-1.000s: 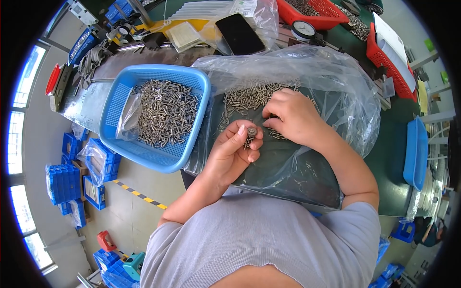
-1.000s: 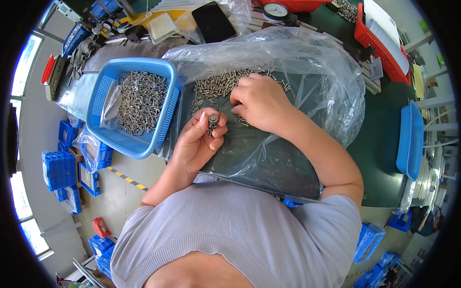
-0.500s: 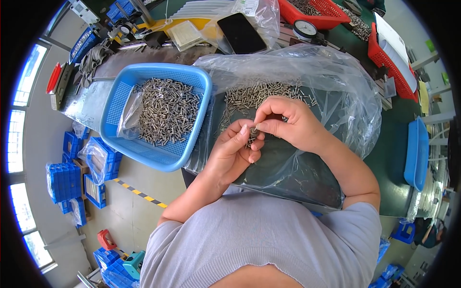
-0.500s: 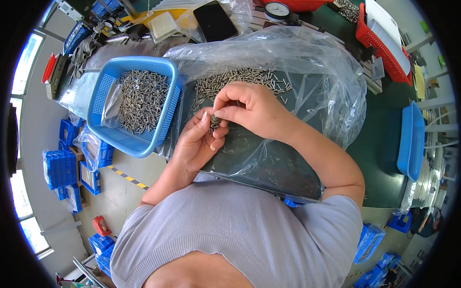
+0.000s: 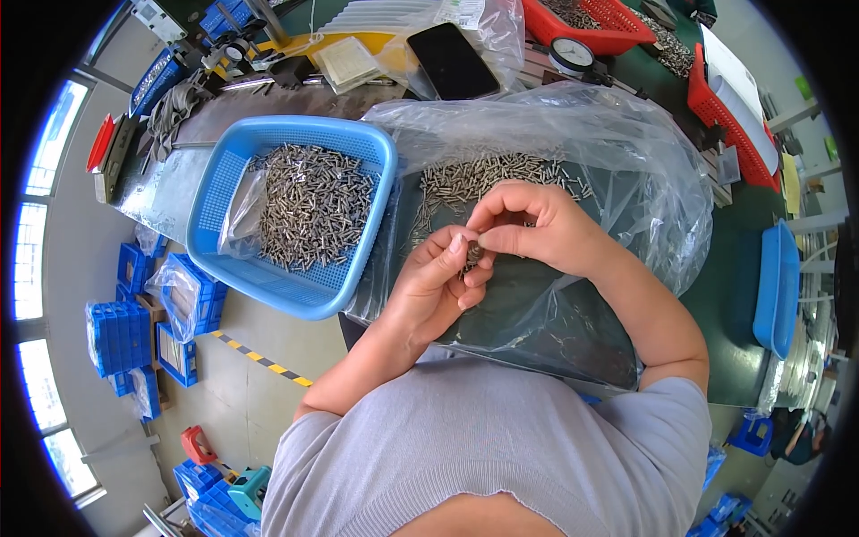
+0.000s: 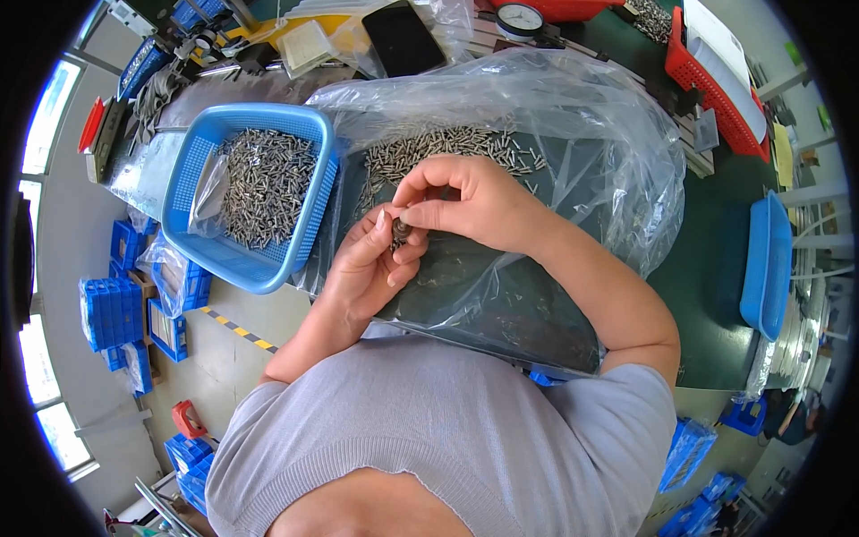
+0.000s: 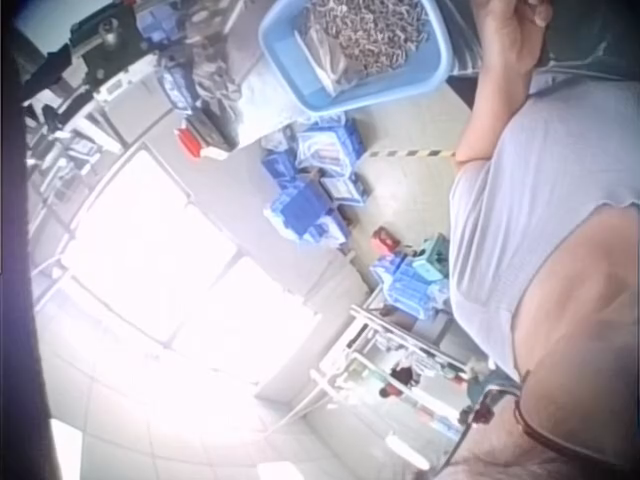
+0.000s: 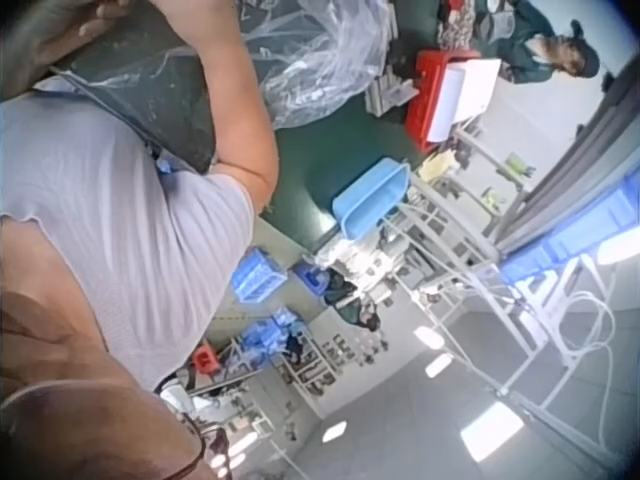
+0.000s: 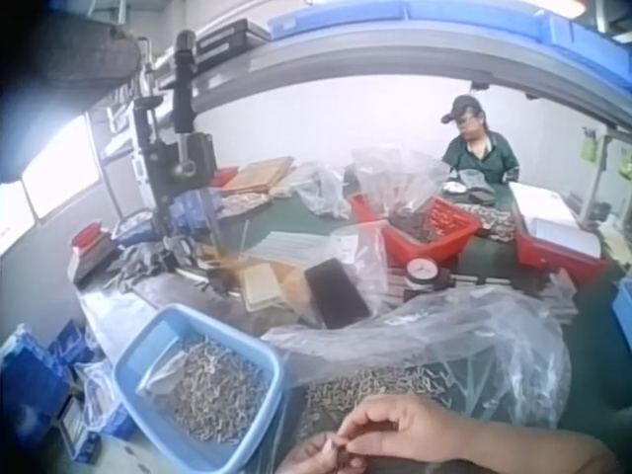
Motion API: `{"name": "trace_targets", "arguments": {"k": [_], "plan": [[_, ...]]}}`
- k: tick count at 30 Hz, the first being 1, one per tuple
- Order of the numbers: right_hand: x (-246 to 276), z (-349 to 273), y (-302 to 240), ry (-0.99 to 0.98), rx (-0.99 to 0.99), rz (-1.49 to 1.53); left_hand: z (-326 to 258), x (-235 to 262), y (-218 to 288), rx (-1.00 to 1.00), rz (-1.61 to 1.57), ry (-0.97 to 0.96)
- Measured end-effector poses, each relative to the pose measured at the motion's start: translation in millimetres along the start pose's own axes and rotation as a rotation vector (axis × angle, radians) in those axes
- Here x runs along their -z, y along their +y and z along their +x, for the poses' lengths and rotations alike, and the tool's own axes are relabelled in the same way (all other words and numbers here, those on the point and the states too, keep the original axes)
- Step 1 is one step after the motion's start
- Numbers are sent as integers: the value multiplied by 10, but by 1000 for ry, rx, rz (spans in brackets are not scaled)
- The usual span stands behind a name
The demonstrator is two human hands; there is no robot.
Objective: Manually inserting small metal pins into a circular metal housing component at a workbench.
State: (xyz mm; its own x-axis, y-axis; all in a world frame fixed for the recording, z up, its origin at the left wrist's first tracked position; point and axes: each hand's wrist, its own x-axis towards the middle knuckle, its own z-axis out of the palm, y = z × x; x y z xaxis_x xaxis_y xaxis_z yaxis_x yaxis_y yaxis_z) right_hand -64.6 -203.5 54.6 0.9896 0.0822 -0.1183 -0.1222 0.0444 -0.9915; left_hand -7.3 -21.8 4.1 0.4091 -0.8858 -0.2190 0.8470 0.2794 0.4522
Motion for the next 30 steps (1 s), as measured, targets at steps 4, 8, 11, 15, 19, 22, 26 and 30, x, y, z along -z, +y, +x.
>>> {"name": "trace_targets", "arguments": {"k": [4, 8, 11, 15, 19, 22, 26, 30], "plan": [[9, 17, 91, -3, 222, -319, 9, 61, -8, 27, -12, -42], [5, -7, 66, 10, 270, -425, 0, 24, -2, 42, 6, -28], [36, -7, 13, 54, 270, -439, -9, -32, -4, 31, 7, 24], [35, -33, 25, 43, 315, -481, 20, 8, -33, -49, 6, 11], [58, -2, 57, 21, 427, -572, 18, 16, -17, -24, -5, 1], [51, -15, 44, 32, 389, -590, 30, 23, -11, -31, 5, -45], [90, 0, 56, 75, 469, -729, 24, -2, 1, -25, 18, 31], [82, -11, 46, 92, 498, -696, 39, 15, -21, -48, -34, 4]]}}
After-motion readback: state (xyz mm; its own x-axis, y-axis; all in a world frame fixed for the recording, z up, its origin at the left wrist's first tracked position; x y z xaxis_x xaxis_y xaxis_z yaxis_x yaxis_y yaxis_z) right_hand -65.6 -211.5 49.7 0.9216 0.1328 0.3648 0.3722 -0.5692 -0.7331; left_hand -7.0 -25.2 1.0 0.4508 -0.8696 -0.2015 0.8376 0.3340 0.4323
